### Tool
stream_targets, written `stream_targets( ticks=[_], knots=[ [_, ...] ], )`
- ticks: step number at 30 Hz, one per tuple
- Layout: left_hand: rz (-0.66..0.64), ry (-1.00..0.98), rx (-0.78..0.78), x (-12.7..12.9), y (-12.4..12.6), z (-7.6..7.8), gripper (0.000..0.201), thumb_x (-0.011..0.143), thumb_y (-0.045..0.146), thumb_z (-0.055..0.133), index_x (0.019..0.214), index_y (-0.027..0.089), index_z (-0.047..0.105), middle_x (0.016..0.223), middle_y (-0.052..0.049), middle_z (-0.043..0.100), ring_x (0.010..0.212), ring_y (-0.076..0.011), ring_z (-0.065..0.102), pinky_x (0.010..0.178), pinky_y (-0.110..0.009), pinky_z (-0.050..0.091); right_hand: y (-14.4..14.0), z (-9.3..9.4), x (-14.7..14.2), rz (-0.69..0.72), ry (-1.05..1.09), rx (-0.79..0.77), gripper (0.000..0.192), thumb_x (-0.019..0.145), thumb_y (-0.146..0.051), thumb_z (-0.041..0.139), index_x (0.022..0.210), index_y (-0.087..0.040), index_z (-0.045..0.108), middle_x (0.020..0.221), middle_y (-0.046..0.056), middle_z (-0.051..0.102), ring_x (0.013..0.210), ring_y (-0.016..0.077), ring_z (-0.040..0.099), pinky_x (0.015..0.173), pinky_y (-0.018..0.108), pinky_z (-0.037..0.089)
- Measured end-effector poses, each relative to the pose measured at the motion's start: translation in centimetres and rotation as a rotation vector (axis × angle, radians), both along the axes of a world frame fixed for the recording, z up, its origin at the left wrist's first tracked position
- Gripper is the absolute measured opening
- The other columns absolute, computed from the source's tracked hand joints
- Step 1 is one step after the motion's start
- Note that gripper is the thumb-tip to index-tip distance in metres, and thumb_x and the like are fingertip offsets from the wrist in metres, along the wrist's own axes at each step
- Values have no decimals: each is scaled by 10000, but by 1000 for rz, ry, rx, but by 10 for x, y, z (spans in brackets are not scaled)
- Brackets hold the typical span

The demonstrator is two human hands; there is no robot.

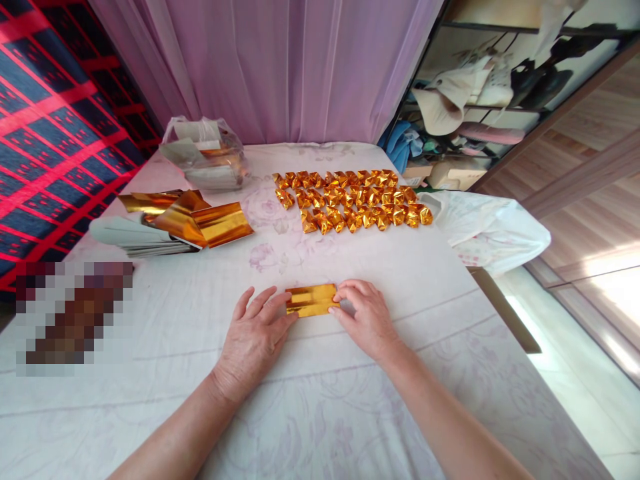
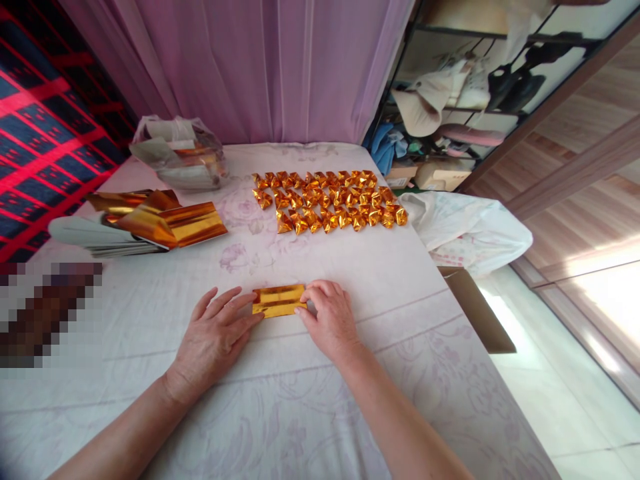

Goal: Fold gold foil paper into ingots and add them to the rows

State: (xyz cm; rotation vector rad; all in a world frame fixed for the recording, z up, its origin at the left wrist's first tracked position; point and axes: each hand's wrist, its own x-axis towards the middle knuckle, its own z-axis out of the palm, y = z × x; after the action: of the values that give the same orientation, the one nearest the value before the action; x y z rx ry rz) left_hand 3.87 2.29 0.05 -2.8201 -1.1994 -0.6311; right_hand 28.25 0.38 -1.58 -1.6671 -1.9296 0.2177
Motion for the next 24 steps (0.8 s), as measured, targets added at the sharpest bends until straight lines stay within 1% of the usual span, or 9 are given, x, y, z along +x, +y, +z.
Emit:
stream_targets(
  ticks=[3, 7, 12, 14, 16, 18, 20, 22, 24],
  knots=[
    [-19, -8, -22, -1, -2, -2, 287, 864, 150, 573, 1067, 286, 725, 1230, -31, 690, 1186, -311, 580, 1081, -578, 362, 1, -3, 5, 24, 14, 1, 104, 805, -193, 687, 870, -248, 627, 1035, 40, 665, 1008, 235, 606, 857, 391, 452],
    [-33, -38, -50, -3, -4, -4, 302, 886, 185, 545, 1120, 277, 713, 1155, -43, 723, 1174, -307, 587, 1109, -586, 316, 6, -4, 9, 63, 1, 21, 103, 800, -192, 697, 868, -248, 643, 1014, 37, 672, 984, 228, 610, 863, 392, 463],
    [-41, -51, -57, -4, -6, -5, 281, 897, 207, 553, 1113, 279, 716, 1136, -34, 731, 1169, -313, 591, 1108, -595, 300, 15, 1, 11, 98, -31, 23, 89, 828, -156, 665, 810, -243, 657, 947, 30, 681, 910, 209, 609, 833, 371, 482],
    [-43, -50, -62, -4, -5, -6, 283, 895, 204, 556, 1117, 282, 714, 1130, -33, 732, 1161, -309, 596, 1108, -594, 299, 18, 3, 10, 101, -46, 7, 92, 838, -148, 644, 833, -238, 663, 943, 35, 686, 905, 212, 609, 832, 373, 490],
    [-37, -57, -63, -4, -5, -6, 283, 900, 203, 551, 1117, 285, 715, 1122, -39, 732, 1158, -300, 597, 1114, -592, 294, 20, 4, 9, 82, -50, 12, 105, 848, -176, 633, 927, -232, 673, 996, 55, 689, 949, 226, 610, 864, 392, 493],
    [-34, -66, -61, -4, -5, -6, 278, 907, 206, 545, 1110, 284, 718, 1123, -46, 728, 1160, -292, 595, 1118, -588, 294, 18, 3, 7, 47, -58, 32, 207, 857, -244, 633, 1061, -223, 666, 1115, 90, 670, 1041, 253, 597, 916, 427, 483],
    [-31, -71, -59, -3, -5, -6, 264, 913, 214, 545, 1092, 287, 724, 1142, -48, 720, 1164, -288, 590, 1116, -583, 302, 16, 0, 6, 19, -81, 33, 301, 856, -295, 631, 1146, -216, 650, 1229, 117, 628, 1135, 284, 568, 948, 465, 467],
    [-23, -73, -55, -2, -5, -5, 242, 919, 226, 549, 1065, 290, 732, 1170, -47, 707, 1167, -286, 583, 1109, -581, 317, 13, -4, 5, 9, -93, 16, 305, 848, -298, 630, 1142, -219, 658, 1274, 119, 610, 1181, 300, 552, 950, 484, 462],
    [-16, -79, -48, -2, -4, -5, 224, 923, 236, 555, 1039, 291, 738, 1193, -50, 693, 1163, -283, 580, 1098, -580, 335, 12, -7, 6, 9, -72, 13, 266, 837, -283, 634, 1095, -233, 674, 1270, 107, 620, 1183, 293, 559, 946, 479, 464]
  ],
)
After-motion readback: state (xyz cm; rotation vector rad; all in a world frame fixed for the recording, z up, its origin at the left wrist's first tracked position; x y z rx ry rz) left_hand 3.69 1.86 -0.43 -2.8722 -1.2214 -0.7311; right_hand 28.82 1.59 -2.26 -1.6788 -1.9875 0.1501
